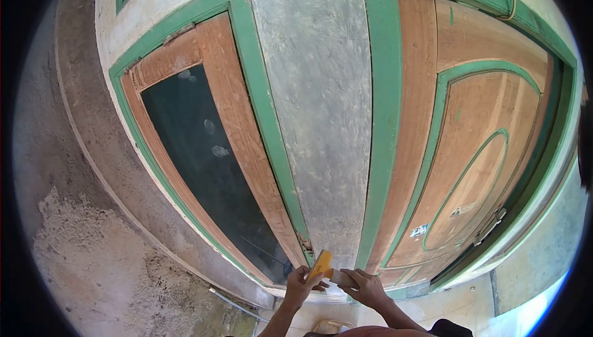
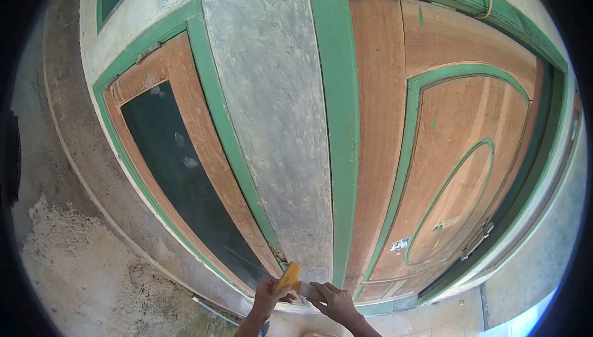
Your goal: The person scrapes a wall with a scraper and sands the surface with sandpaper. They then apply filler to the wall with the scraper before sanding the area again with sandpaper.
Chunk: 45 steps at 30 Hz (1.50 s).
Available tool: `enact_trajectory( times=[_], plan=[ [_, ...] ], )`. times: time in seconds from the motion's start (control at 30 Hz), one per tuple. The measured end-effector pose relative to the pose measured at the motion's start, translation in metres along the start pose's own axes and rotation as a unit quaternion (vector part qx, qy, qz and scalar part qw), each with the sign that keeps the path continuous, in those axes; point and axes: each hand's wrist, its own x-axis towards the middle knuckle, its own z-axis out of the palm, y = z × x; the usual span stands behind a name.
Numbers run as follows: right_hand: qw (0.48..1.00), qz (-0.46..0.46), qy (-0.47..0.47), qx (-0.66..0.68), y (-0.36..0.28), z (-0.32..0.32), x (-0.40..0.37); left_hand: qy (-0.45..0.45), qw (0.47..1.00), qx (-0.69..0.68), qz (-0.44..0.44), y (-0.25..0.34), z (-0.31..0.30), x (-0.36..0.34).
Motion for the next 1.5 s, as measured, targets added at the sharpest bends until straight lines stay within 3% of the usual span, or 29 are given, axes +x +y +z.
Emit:
enact_trajectory(
  times=[0.3,0.57,0.7,0.8,0.97,1.17,1.27,1.3,1.37,1.5],
  plan=[
    [0.999,0.001,-0.038,-0.016,0.003,0.009,-0.004,-0.057,0.998,0.03,-0.023,-0.013,-0.005,-0.005],
    [0.988,0.035,-0.041,0.146,-0.001,0.017,-0.013,-0.037,0.999,0.004,-0.02,-0.02,-0.015,-0.003],
    [0.989,0.017,-0.053,0.135,0.003,0.021,-0.013,-0.046,0.998,0.023,-0.019,-0.012,-0.007,-0.007],
    [0.992,0.055,-0.098,0.063,-0.006,0.015,-0.011,-0.037,0.998,0.039,-0.009,-0.009,0.001,-0.008],
    [0.996,0.05,-0.052,0.059,0.001,0.034,-0.018,-0.065,0.993,0.1,0.006,-0.011,0.005,-0.004],
    [0.987,0.091,-0.08,0.11,0.015,0.043,-0.026,-0.079,0.971,0.218,0.051,0.011,0.011,-0.01],
    [0.99,0.059,-0.096,0.088,0.011,0.037,-0.021,-0.053,0.956,0.282,0.067,-0.019,-0.006,-0.005],
    [0.99,0.061,-0.097,0.087,0.009,0.035,-0.019,-0.054,0.956,0.28,0.065,-0.023,-0.006,-0.006],
    [0.988,0.04,-0.121,0.09,0.005,0.033,-0.014,-0.038,0.967,0.178,0.178,-0.028,-0.009,-0.008],
    [0.986,0.045,-0.127,0.103,-0.002,0.043,-0.012,-0.055,0.986,0.132,0.083,-0.033,-0.026,-0.012]
  ],
)
